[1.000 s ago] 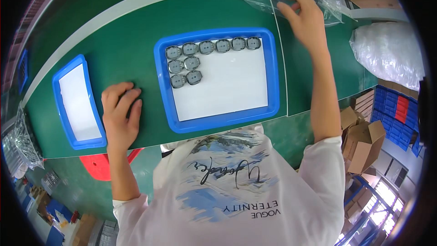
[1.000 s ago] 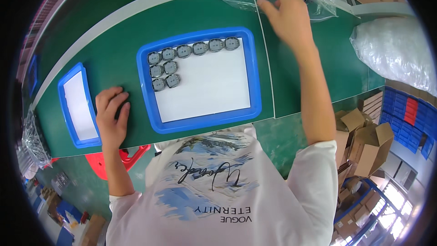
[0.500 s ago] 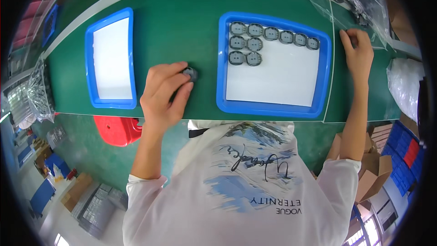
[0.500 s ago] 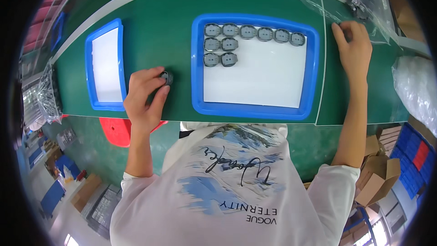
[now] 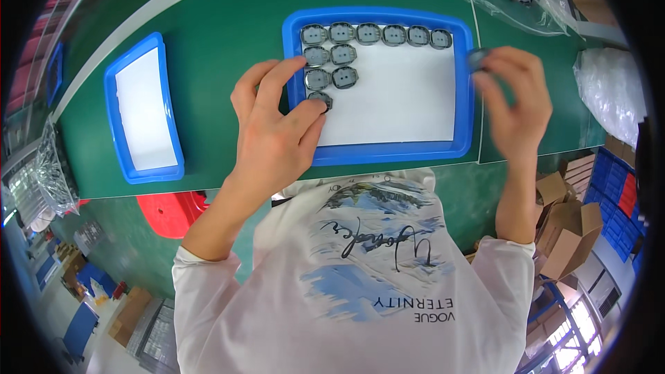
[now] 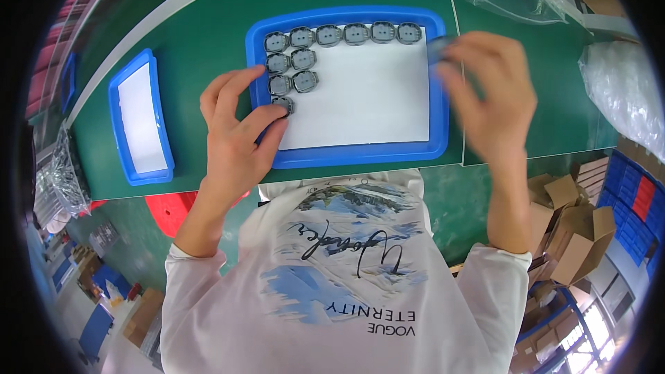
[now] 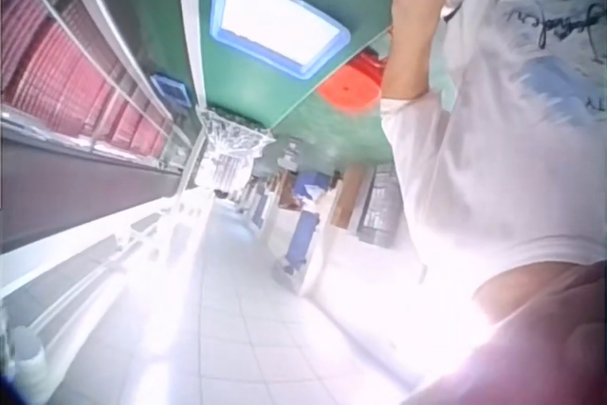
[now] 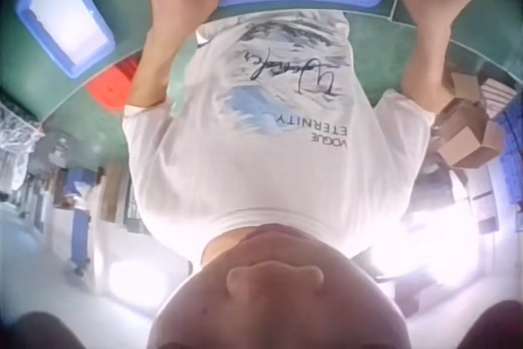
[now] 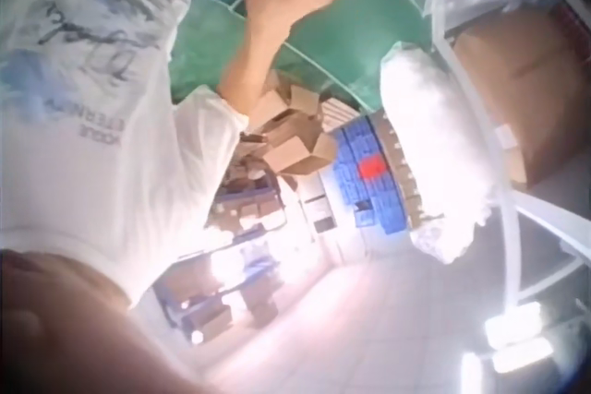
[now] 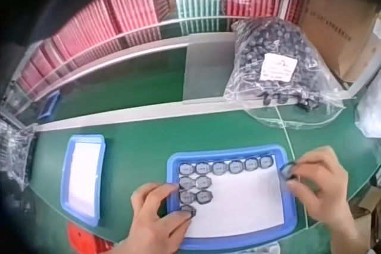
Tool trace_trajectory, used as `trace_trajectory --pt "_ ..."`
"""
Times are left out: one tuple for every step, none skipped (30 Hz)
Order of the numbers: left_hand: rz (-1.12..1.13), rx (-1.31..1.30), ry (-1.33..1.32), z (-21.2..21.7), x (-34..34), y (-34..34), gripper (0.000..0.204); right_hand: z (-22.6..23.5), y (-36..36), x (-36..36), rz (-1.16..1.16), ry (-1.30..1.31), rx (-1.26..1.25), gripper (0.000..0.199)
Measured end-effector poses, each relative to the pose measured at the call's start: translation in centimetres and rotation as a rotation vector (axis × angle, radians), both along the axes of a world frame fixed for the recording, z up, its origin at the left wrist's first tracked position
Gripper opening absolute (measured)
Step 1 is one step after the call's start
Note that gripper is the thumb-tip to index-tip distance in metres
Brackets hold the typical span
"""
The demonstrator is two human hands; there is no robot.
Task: The person arranges small electronic components into a blue partitioned plastic tray by hand.
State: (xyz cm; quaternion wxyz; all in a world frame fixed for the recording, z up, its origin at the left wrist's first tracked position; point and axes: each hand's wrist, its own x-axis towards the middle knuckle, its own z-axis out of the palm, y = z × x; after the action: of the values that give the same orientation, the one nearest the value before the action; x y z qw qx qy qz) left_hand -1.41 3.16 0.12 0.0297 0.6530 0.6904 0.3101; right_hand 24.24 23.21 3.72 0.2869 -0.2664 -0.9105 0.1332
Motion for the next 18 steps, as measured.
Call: trace_trajectory --pt "0.004 -0.005 0.007 0.0 0.0 -0.2 0.019 0.5 -1.7 -1.7 0.122 -0.024 0.0 0.023" --pt "0.023 -0.03 0.016 0.2 0.1 -0.2 0.02 0.2 -3.3 -3.1 0.218 -0.022 -0.066 0.024" --pt "0.043 -0.054 0.024 0.3 0.2 -0.2 0.021 -0.4 -4.8 -4.6 0.316 -0.02 -0.132 0.025" --pt "0.027 -0.05 0.018 0.6 0.1 0.1 0.021 -0.9 -5.9 -5.8 0.337 -0.037 -0.145 0.024" --pt "-0.003 -0.056 -0.005 0.8 0.0 0.4 0.023 -1.5 -6.6 -6.7 0.355 -0.051 -0.159 0.024" --pt "-0.022 -0.065 -0.023 1.0 -0.3 0.4 0.025 -2.1 -7.0 -7.3 0.347 -0.05 -0.159 0.024" --pt "-0.031 -0.065 -0.023 1.3 -0.5 0.5 0.025 -2.6 -7.2 -7.8 0.343 -0.075 -0.17 0.024" --pt "-0.036 -0.058 -0.034 1.6 -0.8 0.6 0.024 -2.9 -7.2 -7.9 0.339 -0.102 -0.181 0.024" --pt "-0.028 -0.053 -0.039 2.1 -1.1 0.5 0.024 -2.8 -7.1 -8.0 0.344 -0.097 -0.182 0.024" --pt "-0.024 -0.055 -0.034 2.5 -1.5 0.6 0.024 -2.5 -7.1 -7.9 0.356 -0.095 -0.201 0.021" --pt "-0.018 -0.007 -0.029 2.8 -1.9 1.0 0.023 -2.4 -7.0 -7.9 0.367 -0.093 -0.219 0.019" --pt "-0.017 0.044 -0.027 3.1 -2.1 1.5 0.021 -2.6 -6.8 -7.8 0.366 -0.092 -0.217 0.019" --pt "-0.02 0.046 -0.025 3.4 -2.3 2.1 0.021 -3.0 -6.7 -7.7 0.373 -0.095 -0.194 0.017" --pt "-0.014 0.083 -0.022 3.7 -2.4 2.8 0.02 -3.3 -6.6 -7.6 0.378 -0.098 -0.17 0.015" --pt "-0.008 0.123 -0.019 3.9 -2.5 3.7 0.019 -3.5 -6.5 -7.6 0.372 -0.097 -0.165 0.015" --pt "-0.025 0.167 -0.024 4.2 -2.5 4.7 0.016 -3.6 -6.4 -7.7 0.376 -0.075 -0.156 0.014" --pt "-0.035 0.174 -0.023 4.6 -2.4 5.6 0.016 -3.7 -6.3 -7.8 0.379 -0.053 -0.147 0.014" --pt "-0.039 0.173 -0.043 5.1 -2.2 6.6 0.015 -3.7 -6.2 -7.8 0.367 -0.054 -0.137 0.014"
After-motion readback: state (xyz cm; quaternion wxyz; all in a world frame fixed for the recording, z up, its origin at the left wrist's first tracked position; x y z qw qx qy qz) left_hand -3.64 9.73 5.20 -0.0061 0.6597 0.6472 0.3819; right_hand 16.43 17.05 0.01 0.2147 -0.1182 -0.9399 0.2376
